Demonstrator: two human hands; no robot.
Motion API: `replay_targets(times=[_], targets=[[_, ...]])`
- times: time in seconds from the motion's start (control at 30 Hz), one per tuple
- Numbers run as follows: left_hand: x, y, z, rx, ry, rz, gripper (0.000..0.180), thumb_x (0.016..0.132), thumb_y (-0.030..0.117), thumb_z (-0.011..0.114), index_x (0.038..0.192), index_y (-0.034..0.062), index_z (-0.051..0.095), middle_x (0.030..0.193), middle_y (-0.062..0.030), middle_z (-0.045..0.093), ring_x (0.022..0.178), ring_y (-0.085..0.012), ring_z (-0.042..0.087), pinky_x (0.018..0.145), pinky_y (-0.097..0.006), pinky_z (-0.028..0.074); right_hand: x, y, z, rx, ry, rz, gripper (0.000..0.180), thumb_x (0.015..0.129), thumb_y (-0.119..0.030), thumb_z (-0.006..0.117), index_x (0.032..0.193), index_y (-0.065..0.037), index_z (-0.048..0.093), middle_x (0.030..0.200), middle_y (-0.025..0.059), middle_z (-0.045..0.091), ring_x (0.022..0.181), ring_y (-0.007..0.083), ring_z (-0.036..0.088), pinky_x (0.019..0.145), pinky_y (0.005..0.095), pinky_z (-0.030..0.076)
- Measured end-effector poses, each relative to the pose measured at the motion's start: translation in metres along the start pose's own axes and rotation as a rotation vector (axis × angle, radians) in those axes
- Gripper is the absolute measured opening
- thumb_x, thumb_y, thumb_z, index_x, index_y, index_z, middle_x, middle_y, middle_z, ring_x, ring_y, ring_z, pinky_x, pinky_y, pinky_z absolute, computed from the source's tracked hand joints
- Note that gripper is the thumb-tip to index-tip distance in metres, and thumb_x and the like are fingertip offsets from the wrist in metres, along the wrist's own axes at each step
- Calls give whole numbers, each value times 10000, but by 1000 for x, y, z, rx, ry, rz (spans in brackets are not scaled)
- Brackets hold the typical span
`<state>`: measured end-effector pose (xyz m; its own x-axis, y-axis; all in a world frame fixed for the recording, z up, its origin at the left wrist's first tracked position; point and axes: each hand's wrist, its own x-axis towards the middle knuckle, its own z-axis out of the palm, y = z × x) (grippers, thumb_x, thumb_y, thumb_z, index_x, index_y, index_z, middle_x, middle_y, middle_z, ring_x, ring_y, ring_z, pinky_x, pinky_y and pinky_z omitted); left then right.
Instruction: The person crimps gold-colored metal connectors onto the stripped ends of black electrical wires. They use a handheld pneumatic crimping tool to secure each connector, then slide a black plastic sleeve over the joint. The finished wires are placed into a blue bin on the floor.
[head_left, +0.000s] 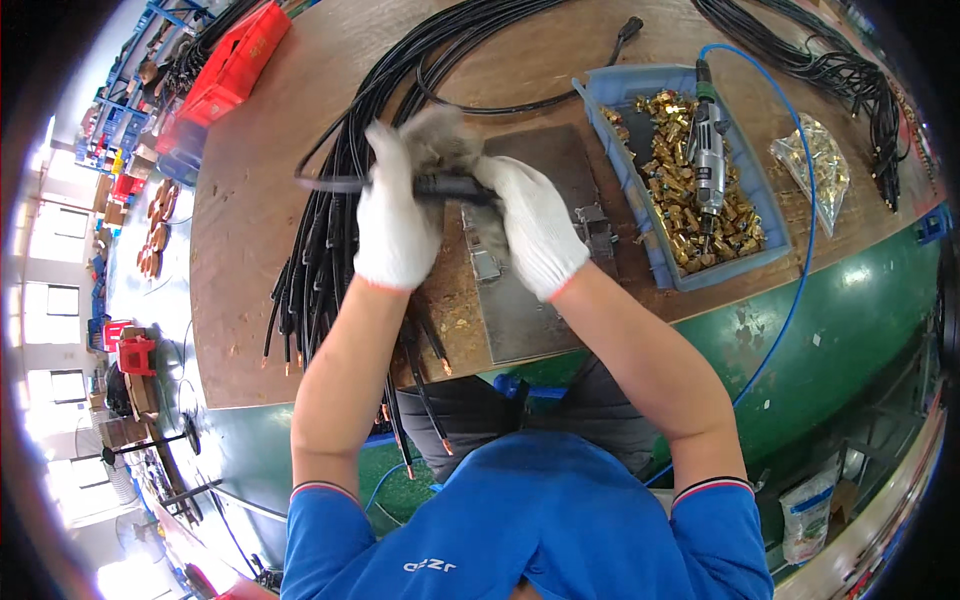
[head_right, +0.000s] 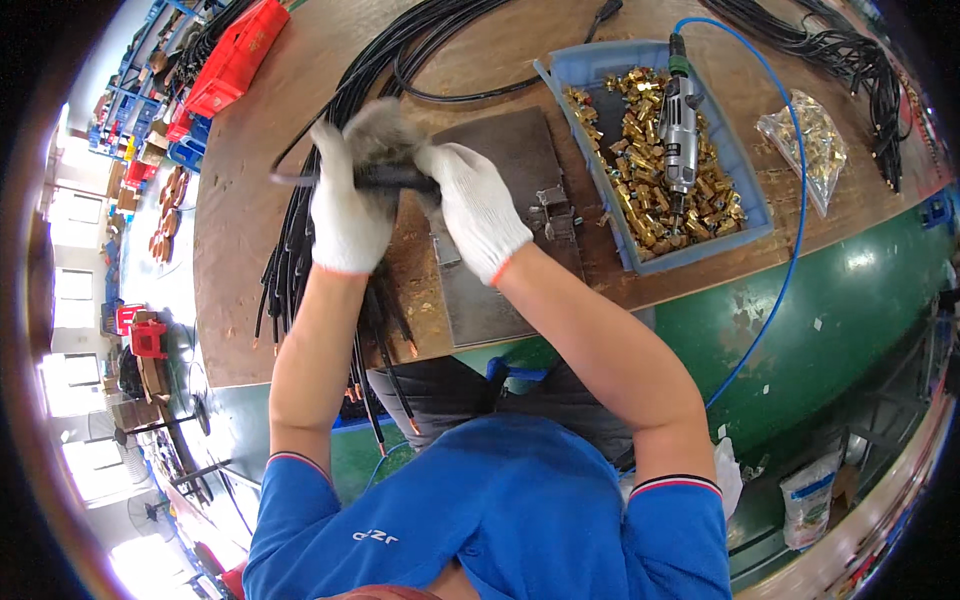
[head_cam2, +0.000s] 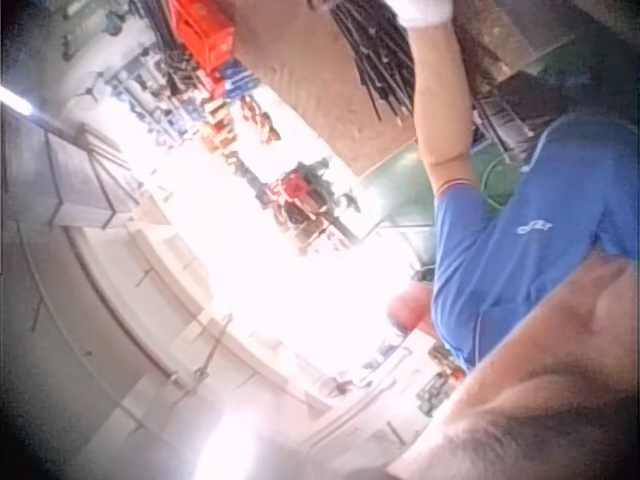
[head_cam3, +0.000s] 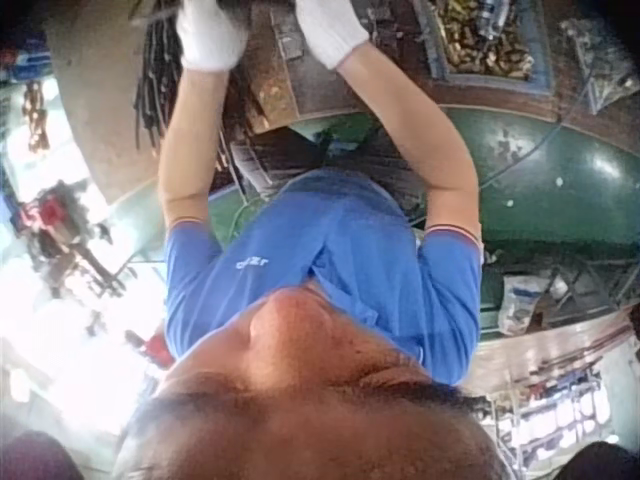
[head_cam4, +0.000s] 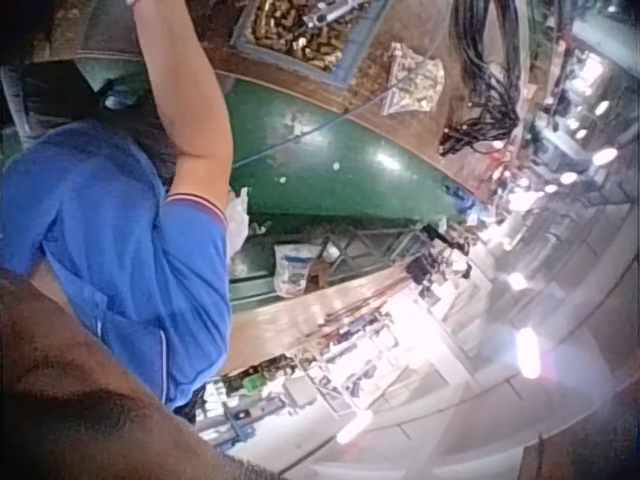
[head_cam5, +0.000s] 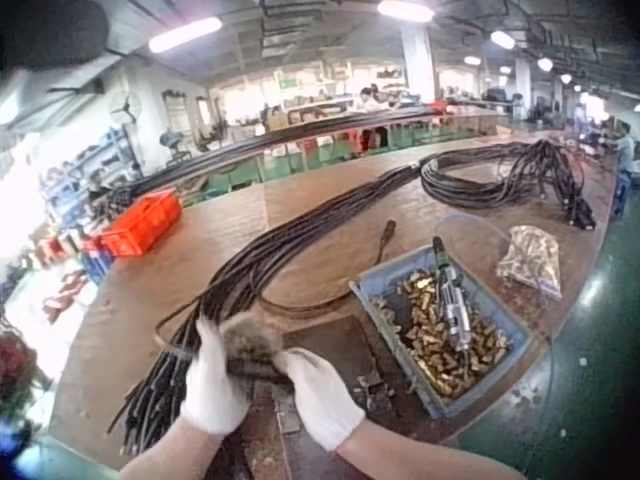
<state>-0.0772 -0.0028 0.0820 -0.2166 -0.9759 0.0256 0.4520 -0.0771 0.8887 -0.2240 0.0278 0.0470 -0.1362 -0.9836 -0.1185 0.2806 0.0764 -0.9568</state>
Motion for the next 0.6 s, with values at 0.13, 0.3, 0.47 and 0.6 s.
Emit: replay_targets(times=[0.13,0.3,0.47,0.6], targets=[[64,-11,-21,-96,-171,47,605,1115,606,497,1192,24,643,663,38,300,704,-171,421,855,-447,521,53,14,-13,-90,99,14,310,1091,-331,539,1050,-47,655,965,53,669,813,153,633,748,364,530],[77,-46,-31,253,-156,-57,473,1125,466,572,914,51,660,624,24,451,546,-131,423,562,-317,440,91,38,-6,206,-139,-138,556,1053,-531,601,1209,-6,694,1032,56,723,909,152,660,824,320,543],[86,-64,-25,266,87,-25,145,1028,117,632,960,37,731,771,-29,696,719,-169,694,610,-332,556,98,36,6,-134,-157,-230,711,934,-647,709,1144,29,782,972,143,768,916,213,717,833,369,561],[106,-89,-80,1017,-246,411,173,983,4,578,1062,5,732,923,-99,750,823,-220,719,736,-384,591,100,41,17,117,-154,-251,247,1026,-207,609,1024,2,740,939,89,744,823,148,680,816,342,562]])
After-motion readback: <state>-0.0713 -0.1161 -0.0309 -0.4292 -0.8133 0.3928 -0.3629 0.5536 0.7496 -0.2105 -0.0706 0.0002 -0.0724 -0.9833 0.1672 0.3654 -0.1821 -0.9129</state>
